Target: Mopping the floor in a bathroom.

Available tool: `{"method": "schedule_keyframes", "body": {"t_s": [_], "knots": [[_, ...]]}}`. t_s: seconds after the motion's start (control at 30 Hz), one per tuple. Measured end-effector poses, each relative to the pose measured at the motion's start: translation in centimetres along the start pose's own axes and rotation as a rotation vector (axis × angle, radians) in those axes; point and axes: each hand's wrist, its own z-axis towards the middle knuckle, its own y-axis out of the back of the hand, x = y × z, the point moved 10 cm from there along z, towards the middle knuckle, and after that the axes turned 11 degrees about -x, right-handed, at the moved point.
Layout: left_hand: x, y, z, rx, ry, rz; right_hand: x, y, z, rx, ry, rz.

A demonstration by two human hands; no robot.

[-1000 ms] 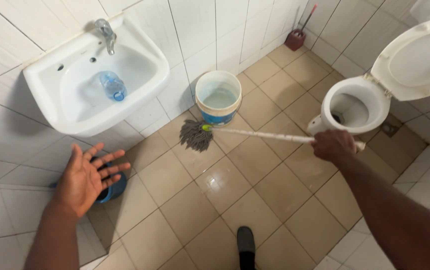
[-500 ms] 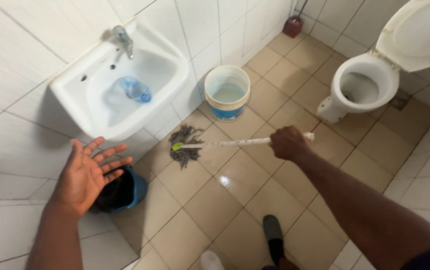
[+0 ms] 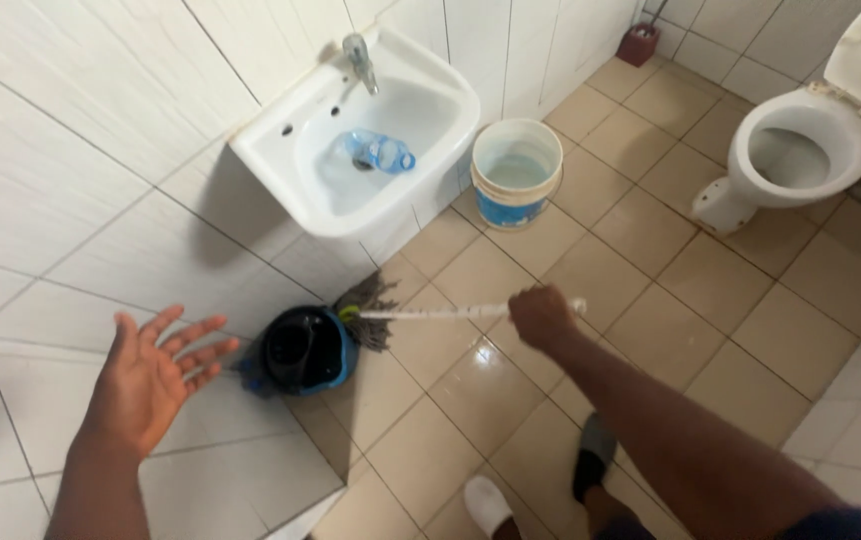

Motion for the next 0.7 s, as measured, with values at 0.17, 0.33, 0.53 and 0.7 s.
{"method": "schedule_keyframes", "body": {"t_s": [0.17,0.33,0.53,0.7], "knots": [[-1.6,-3.0,1.1,0.105,-0.08,-0.011,-8.2,4.5,0.3,0.105,-0.221,-0.111],[-3.1,-6.6,0.6,0.185,-0.124,-0.025,-16.4,6.2,-3.1,0.294,-0.38,-0.205],[-3.8,-12.3,1.8,0.233,-0.128,-0.059,-25.1,9.1,-5.8,0.398,-0.56,-0.243],[-2.9,-18.1,3.4,0.284,-0.099,-0.089,-34.4,8.8,-7.1,0.292,-0.678,-0.203]]}}
